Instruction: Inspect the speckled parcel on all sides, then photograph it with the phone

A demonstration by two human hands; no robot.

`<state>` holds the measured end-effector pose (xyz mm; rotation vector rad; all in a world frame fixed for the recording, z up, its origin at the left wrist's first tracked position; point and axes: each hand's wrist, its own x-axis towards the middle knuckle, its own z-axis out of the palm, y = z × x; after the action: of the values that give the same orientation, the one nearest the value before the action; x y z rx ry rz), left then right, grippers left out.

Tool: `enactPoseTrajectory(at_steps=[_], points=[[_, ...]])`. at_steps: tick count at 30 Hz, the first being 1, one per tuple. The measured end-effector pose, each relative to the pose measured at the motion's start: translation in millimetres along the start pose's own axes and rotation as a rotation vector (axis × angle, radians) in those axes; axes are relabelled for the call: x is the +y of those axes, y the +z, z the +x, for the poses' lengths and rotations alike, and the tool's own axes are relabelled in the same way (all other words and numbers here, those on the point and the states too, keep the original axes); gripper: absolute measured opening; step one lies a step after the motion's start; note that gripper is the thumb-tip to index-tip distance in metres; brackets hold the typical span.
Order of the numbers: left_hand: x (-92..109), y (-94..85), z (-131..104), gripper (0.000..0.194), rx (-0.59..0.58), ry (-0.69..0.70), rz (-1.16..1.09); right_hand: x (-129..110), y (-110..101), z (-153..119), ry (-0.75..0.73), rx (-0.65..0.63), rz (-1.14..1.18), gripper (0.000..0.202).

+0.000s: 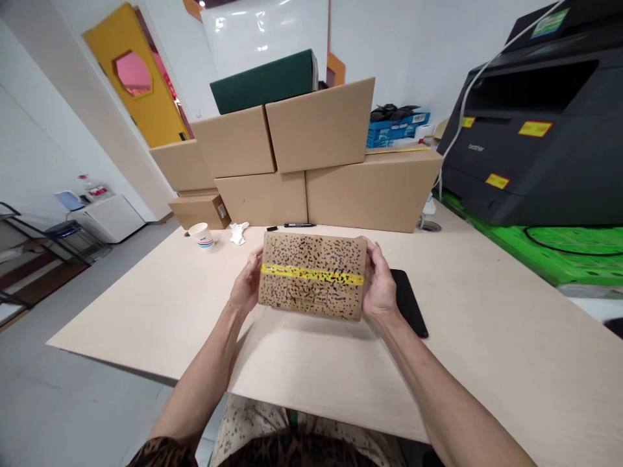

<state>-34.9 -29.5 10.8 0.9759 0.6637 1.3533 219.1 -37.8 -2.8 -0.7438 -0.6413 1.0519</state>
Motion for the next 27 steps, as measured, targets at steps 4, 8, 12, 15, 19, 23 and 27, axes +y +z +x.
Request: enactPoseTrajectory(at_steps=[4,8,12,15,19,23,27], points=[[1,3.4,-1,0.057,0.050,0.104,-0.037,-9,2,-3,-0.059,-0.029,-0.032,0.049],[3,8.5,-6,0.069,0.022,0.117,-0.005,-6,4,-4,-0.068,-0.050,-0.054,0.045],[10,14.1,-14,0.058,0.006,0.203,0.075,-8,8,-11,0.081,-0.052,-0.066,0.044],[14,15.8,-17,0.043,0.039,0.322,0.121,-10,6,-17,0.039,-0.119,-0.139,0.050],[14,15.6,-13,0.044,0.151,0.299,0.161,-3,-3,-16,0.005,-0.151,-0.233,0.051],[11,13.0,-11,0.059,0.217,0.007,0.100,4,-10,-3,0.276,-0.159,-0.156,0.041],[8,10.4,-16,0.072,0.208,-0.135,0.021,0,-8,1,0.358,-0.186,-0.091,0.037]])
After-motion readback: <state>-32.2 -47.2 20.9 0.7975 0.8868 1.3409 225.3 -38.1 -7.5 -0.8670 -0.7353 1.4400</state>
